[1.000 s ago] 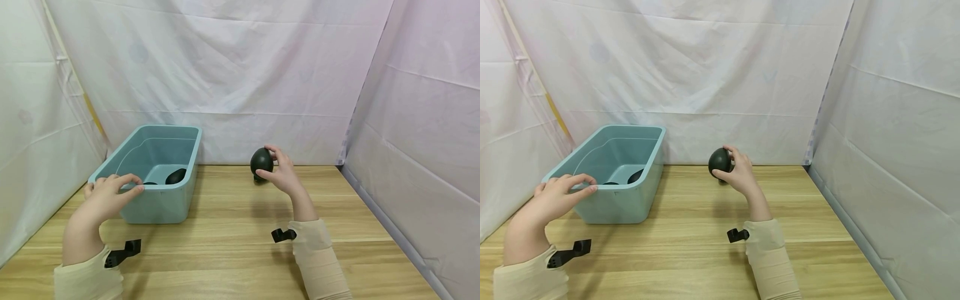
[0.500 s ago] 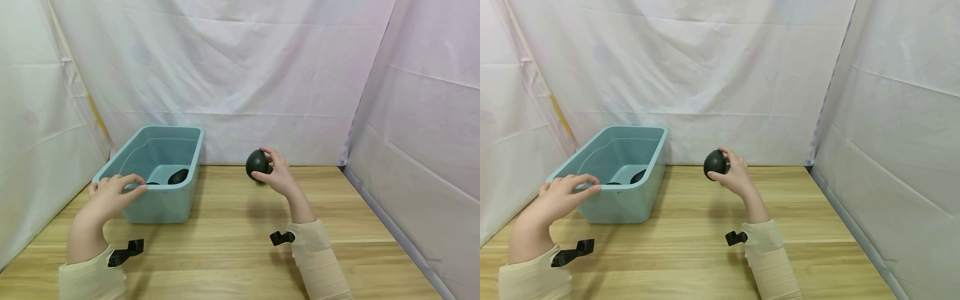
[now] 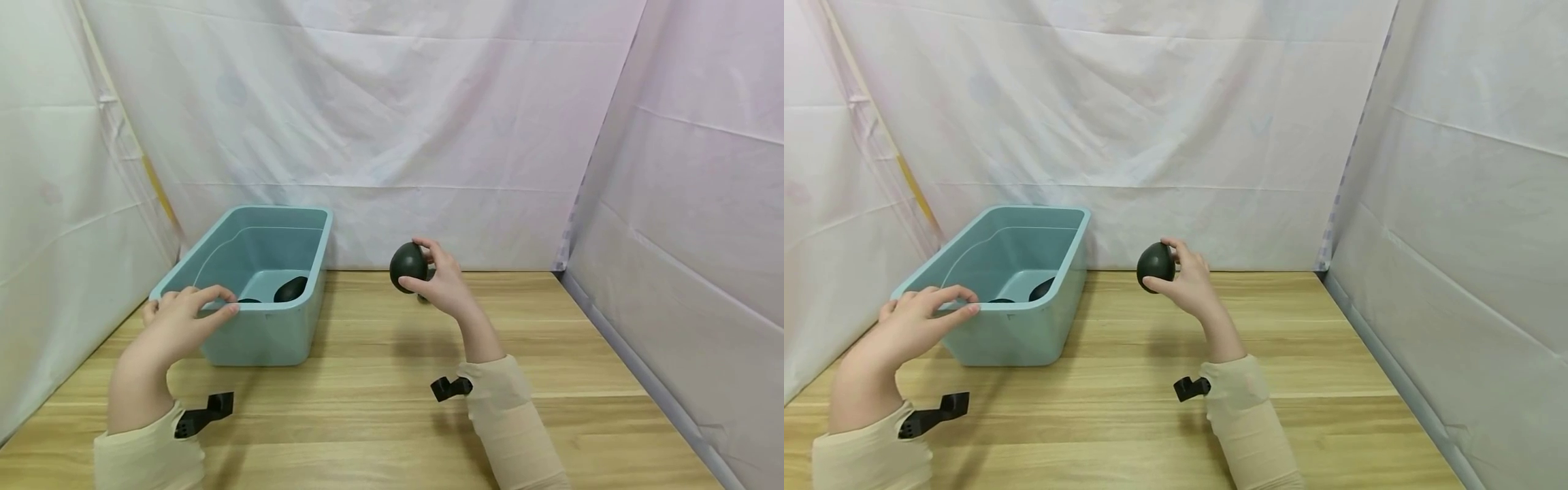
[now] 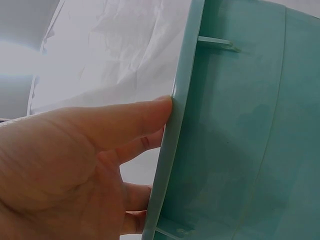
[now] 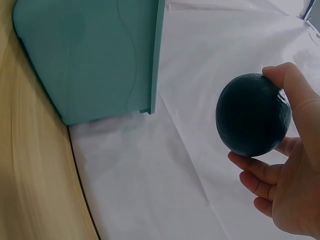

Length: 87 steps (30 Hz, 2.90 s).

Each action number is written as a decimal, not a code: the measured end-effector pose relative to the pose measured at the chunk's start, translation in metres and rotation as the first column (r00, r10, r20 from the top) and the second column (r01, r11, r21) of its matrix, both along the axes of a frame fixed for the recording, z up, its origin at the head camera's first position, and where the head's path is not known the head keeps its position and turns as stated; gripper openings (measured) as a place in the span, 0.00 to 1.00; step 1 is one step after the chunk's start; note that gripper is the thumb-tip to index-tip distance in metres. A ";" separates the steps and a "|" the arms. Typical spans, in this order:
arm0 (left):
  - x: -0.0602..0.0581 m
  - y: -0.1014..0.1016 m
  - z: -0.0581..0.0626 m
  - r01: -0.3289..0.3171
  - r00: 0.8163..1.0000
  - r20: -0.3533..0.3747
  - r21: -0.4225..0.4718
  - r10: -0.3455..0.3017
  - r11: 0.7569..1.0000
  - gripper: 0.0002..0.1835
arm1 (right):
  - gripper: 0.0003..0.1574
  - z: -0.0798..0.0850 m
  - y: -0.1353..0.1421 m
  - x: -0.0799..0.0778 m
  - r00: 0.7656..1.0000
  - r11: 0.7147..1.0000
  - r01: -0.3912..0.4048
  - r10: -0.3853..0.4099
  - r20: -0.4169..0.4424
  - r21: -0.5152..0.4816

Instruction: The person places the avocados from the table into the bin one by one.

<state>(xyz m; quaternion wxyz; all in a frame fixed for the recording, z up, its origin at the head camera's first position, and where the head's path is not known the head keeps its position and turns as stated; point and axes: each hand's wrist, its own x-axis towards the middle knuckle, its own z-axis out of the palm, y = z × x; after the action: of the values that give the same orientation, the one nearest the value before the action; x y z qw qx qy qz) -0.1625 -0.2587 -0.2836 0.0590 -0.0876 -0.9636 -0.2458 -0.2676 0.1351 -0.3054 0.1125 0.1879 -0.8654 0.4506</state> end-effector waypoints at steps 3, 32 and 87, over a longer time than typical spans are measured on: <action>0.000 -0.001 -0.001 0.004 1.000 0.004 0.002 -0.004 1.000 0.20 | 0.46 0.003 -0.007 0.000 1.000 1.000 -0.014 0.014 0.002 0.001; 0.001 -0.001 -0.001 0.002 1.000 -0.010 -0.001 -0.002 1.000 0.20 | 0.46 0.020 -0.051 -0.007 0.997 0.997 -0.066 0.065 -0.038 -0.028; 0.000 0.000 0.000 0.003 1.000 -0.021 -0.001 -0.003 1.000 0.20 | 0.46 0.034 -0.116 -0.018 0.984 0.984 -0.178 0.178 0.000 -0.012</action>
<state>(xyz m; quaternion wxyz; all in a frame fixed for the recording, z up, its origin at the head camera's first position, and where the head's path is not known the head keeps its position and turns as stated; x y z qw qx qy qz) -0.1629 -0.2587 -0.2840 0.0687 -0.0917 -0.9628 -0.2446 -0.2853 0.0193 -0.2717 0.0724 0.2637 -0.8426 0.4640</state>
